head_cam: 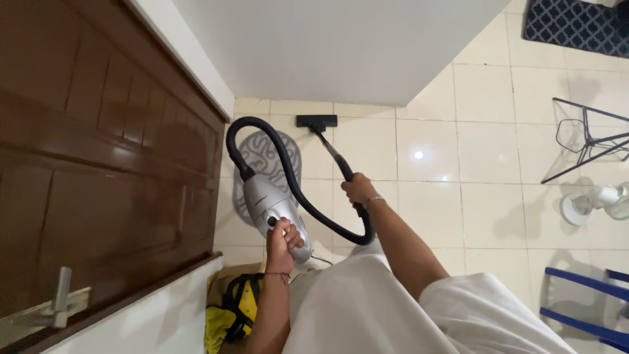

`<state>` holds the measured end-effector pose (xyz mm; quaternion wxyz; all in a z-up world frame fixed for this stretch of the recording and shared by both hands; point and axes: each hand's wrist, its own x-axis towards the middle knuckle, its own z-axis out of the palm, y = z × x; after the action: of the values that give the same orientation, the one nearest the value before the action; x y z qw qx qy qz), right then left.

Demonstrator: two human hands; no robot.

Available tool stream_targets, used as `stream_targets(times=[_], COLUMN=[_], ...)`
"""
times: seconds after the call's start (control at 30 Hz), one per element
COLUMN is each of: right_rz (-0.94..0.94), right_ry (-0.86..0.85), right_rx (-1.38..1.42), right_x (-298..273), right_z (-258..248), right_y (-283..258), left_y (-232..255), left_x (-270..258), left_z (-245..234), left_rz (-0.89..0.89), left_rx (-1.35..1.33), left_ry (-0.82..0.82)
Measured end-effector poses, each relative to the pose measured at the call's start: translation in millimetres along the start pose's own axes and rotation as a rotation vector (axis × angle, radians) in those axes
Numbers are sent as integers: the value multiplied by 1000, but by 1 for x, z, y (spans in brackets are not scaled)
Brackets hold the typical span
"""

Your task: The person vacuums a tiled floor using a silver canister vacuum cleaner. They move the vacuum wand back and forth across the floor, cleaning near a doorway and a patterned mat. The person holds the vacuum body with one hand and the wand with the other.

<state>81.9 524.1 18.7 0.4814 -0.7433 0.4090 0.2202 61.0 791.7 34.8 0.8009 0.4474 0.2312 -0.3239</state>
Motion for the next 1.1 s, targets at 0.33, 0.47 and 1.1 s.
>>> stream_targets(times=[0.33,0.47,1.1], right_rz=[-94,-208,114], right_ry=[13,80,196], right_rx=[-282,-385,73], right_x=[61,80,-22], right_z=[-96,-178,-376], right_y=[92,176,397], left_y=[-101,-157,-325], left_x=[7,14,-52], left_z=[110,161,247], left_rz=[47,27,-50], left_rx=[50,-35,129], left_ry=[14,58,-126])
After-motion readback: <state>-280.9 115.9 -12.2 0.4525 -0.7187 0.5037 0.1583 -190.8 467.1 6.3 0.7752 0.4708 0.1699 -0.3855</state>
